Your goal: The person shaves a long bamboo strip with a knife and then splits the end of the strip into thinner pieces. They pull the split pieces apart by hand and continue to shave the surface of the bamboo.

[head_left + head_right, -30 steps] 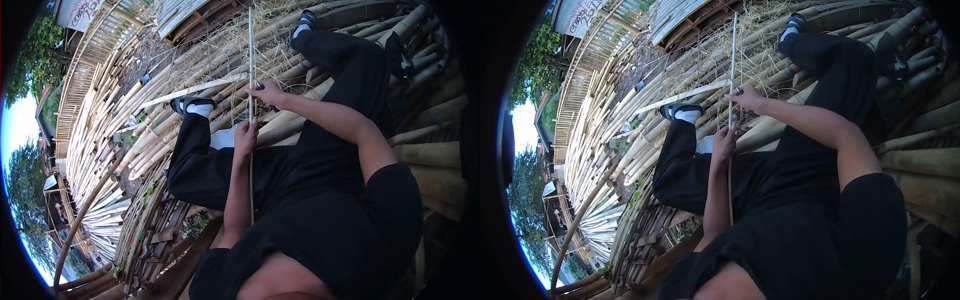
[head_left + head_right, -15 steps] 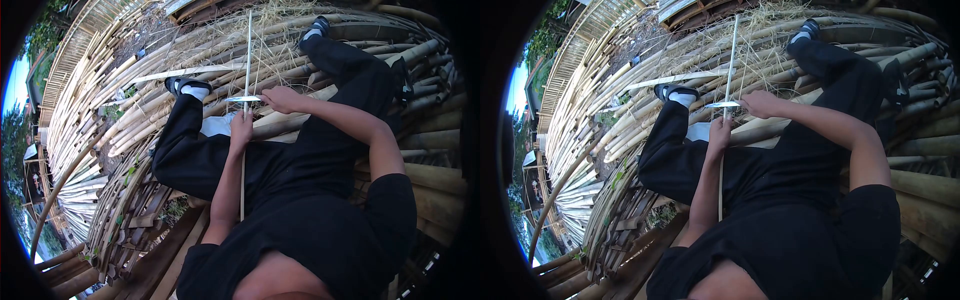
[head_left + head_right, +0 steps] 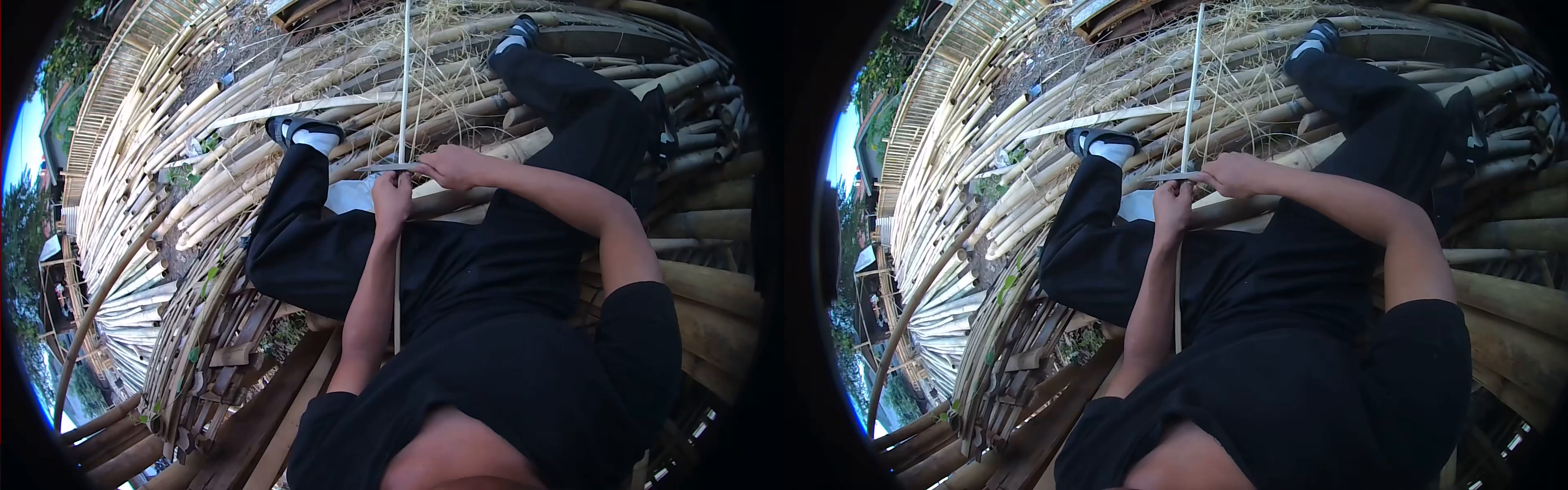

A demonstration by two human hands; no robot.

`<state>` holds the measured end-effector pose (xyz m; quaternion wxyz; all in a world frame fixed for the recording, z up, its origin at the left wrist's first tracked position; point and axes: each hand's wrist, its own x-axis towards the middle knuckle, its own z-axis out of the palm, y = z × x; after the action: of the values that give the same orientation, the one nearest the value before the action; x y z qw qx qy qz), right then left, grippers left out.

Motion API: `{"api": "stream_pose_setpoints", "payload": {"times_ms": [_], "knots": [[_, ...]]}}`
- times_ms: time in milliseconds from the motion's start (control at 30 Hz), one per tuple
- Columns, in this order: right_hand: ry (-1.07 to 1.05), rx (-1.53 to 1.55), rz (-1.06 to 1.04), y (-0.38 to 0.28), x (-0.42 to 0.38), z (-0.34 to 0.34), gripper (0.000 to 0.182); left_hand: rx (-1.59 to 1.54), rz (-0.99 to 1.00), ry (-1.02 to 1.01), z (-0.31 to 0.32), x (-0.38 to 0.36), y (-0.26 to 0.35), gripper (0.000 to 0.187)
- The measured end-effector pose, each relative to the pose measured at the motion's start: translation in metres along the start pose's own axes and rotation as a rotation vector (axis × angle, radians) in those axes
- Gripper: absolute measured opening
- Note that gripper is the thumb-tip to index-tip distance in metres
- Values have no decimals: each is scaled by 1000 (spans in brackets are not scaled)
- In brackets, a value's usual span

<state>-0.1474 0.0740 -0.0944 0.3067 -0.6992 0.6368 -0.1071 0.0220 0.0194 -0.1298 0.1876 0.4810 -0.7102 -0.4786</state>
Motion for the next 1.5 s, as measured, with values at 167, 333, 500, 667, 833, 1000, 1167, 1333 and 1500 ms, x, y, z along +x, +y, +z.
{"api": "stream_pose_setpoints", "payload": {"times_ms": [167, 333, 500, 667, 833, 1000, 1167, 1333, 1500], "knots": [[-11, -151, 78, 10, 2, -12, 43, -33, -10, -37, -2, -5, 5, 28], [42, -228, 169, 82, 30, -24, 34, 24, -16, -61, -3, -10, 4, 30], [457, -16, 524, 136, 25, -69, 43, -242, -26, -23, -9, -17, 9, 29], [208, 137, 221, 49, 19, -49, 50, -596, -230, -165, -8, -6, 6, 26], [9, 70, 33, 9, 12, -11, 50, -293, -22, -91, -2, -2, -5, 26], [-3, 69, 15, 11, 8, -12, 51, -287, -20, -86, 0, -3, -6, 24], [1, -2, 26, 16, 3, -13, 51, -248, 13, -95, 4, 0, -14, 26], [115, -129, -73, 38, 14, -18, 48, -232, -83, -78, -1, 3, -2, 26], [199, -180, -45, 61, 29, -21, 43, -223, -78, -72, -3, 6, 0, 26]]}}
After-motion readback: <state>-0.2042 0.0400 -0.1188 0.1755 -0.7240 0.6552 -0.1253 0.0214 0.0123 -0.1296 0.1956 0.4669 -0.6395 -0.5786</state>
